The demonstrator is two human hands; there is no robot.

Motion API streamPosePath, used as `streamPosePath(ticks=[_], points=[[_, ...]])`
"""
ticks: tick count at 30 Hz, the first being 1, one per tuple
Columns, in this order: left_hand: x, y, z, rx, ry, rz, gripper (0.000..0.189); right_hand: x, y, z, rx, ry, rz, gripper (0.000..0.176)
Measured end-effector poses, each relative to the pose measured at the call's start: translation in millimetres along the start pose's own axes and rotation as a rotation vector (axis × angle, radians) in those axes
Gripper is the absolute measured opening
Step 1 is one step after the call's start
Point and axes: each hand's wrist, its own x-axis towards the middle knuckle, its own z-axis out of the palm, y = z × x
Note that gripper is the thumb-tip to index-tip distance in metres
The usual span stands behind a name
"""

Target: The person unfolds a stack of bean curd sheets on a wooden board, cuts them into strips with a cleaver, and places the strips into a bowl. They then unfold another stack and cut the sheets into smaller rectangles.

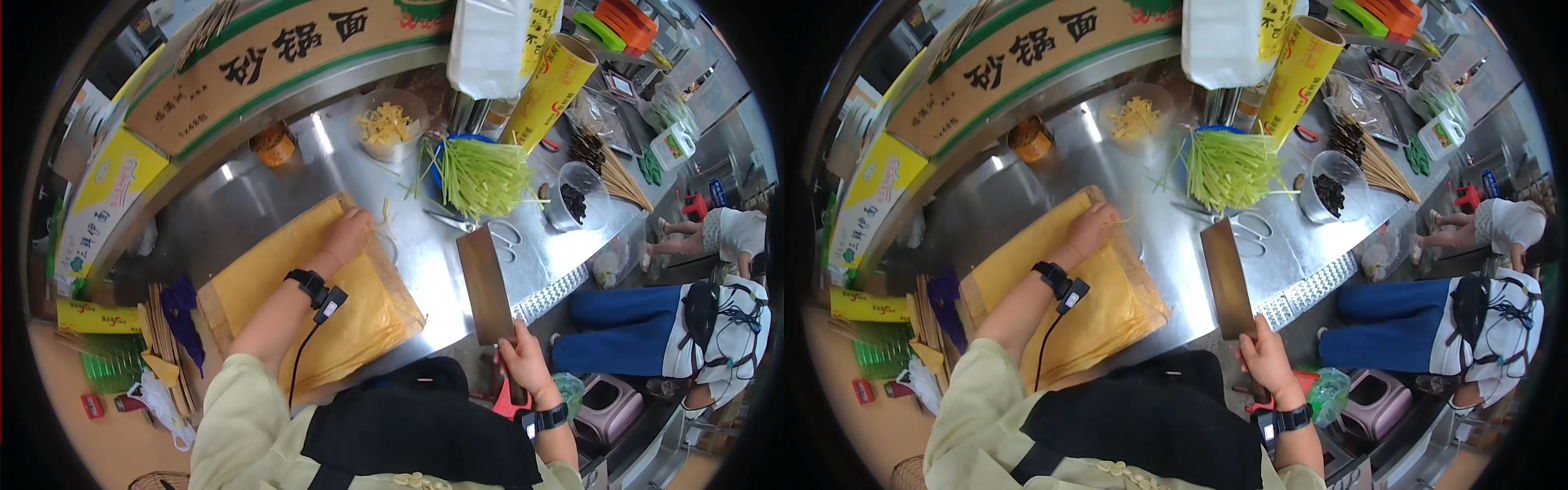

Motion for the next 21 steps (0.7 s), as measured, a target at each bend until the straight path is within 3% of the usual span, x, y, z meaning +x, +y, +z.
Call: streamPosePath(ticks=[1, 4, 6, 9, 12, 15, 16, 18, 20, 21], points=[[10, -7, 0, -0.117, 0.017, 0.049, 0.020, -1, 2, -5, 0.000, 0.009, 0.001, 0.020], [54, 15, -38, -0.582, 0.192, -0.093, 0.019, -6, 7, -17, -0.001, 0.033, 0.013, 0.021], [92, 23, -66, -0.927, 0.169, -0.154, 0.020, -9, 8, -24, -0.003, 0.046, 0.006, 0.019], [154, 24, -80, -1.191, 0.290, -0.024, 0.021, -18, 4, -33, 0.018, 0.082, 0.025, 0.013], [192, 29, -77, -1.091, 0.346, -0.010, 0.025, -30, 6, -40, -0.001, 0.123, 0.034, 0.012], [220, 20, -48, -0.601, 0.565, -0.020, 0.027, -36, 19, -45, 0.013, 0.157, 0.062, 0.013], [224, 26, -45, -0.719, 0.582, -0.139, 0.029, -38, 26, -46, 0.018, 0.170, 0.081, 0.014], [252, -22, -19, -0.431, 0.403, -0.081, 0.036, -38, 30, -46, 0.015, 0.185, 0.101, 0.014], [243, -18, -18, -0.054, 0.104, -0.073, 0.049, -41, 31, -47, -0.007, 0.182, 0.118, 0.014], [232, -8, -19, 0.139, 0.174, 0.001, 0.050, -39, 28, -47, -0.023, 0.177, 0.113, 0.014]])
